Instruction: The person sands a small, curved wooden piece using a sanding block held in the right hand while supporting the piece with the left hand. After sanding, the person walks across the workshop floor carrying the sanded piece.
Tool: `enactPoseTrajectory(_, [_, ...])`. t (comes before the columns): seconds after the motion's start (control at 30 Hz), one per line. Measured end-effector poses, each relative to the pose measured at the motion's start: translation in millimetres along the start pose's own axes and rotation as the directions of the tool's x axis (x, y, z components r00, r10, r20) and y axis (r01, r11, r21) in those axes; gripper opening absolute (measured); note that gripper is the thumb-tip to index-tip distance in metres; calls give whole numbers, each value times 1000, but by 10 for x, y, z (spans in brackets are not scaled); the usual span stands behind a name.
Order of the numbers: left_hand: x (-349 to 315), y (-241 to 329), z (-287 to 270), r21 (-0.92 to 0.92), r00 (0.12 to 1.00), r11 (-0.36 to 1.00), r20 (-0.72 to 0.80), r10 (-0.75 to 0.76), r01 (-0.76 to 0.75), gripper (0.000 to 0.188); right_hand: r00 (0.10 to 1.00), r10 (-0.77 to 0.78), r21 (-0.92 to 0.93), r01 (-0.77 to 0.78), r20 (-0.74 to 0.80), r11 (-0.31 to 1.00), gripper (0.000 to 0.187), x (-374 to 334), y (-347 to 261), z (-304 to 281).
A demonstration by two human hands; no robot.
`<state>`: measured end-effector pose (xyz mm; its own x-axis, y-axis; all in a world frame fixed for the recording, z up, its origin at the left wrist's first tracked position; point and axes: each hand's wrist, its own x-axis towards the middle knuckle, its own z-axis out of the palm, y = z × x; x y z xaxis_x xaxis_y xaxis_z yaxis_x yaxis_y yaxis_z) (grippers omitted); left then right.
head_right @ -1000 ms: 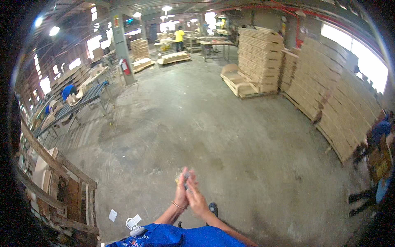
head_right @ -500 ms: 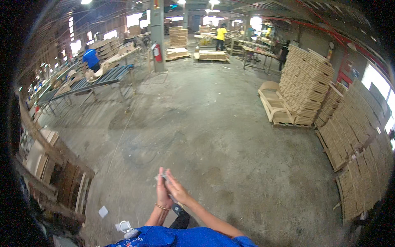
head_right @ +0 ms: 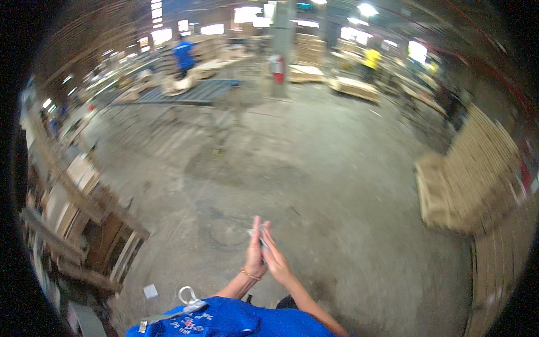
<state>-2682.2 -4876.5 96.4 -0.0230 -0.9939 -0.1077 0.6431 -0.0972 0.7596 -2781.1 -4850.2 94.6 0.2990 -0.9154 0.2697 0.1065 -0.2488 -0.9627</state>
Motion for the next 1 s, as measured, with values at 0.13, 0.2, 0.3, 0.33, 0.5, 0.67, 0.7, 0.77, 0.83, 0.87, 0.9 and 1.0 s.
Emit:
enactPoseTrajectory(0.13, [880,69,29,0,1000,1000,25,-4,4,58,996,83,86,-85,30,993,53,379,39,-65])
enactPoseTrajectory(0.2, [1237,-38,229,53,991,996,112,67,-73,61,995,102,166,-98,-15,981,54,849,175,-317])
enactPoseTrajectory(0.3, [1772,-64,463,100,993,990,79,89,-96,63,988,155,186,-154,7,970,56,1913,347,-868])
enactPoseTrajectory(0.33, [2021,16,414,93,992,987,11,128,-129,63,991,108,158,-120,80,980,56,2195,439,-852])
enactPoseTrajectory(0.5, [2971,829,-574,-193,894,935,-401,200,-296,58,904,39,67,-75,426,995,49,2913,989,-266])
enactPoseTrajectory(0.67, [3659,1154,-991,71,767,892,-483,422,-446,56,856,-25,109,-37,516,993,46,4115,1443,121])
enactPoseTrajectory(0.7, [3831,1188,-977,136,765,877,-440,469,-460,55,843,-11,146,-80,537,986,47,4545,1504,188])
enactPoseTrajectory(0.77, [4194,1346,-1102,57,786,882,-429,445,-468,53,814,51,190,-196,578,962,47,5283,1672,275])
enactPoseTrajectory(0.83, [4583,1579,-1402,-33,790,870,-437,430,-492,51,812,78,156,-204,579,966,47,5531,1754,494])
enactPoseTrajectory(0.87, [4774,1719,-1565,-23,765,865,-478,431,-502,52,799,89,156,-223,595,962,47,5599,1848,565])
enactPoseTrajectory(0.9, [5008,1913,-1709,-11,737,851,-506,448,-525,53,786,83,161,-227,613,961,47,5735,1887,600])
enactPoseTrajectory(1.0, [5523,2173,-2017,48,739,885,-529,416,-463,57,819,88,85,-165,567,983,48,5979,1896,578])
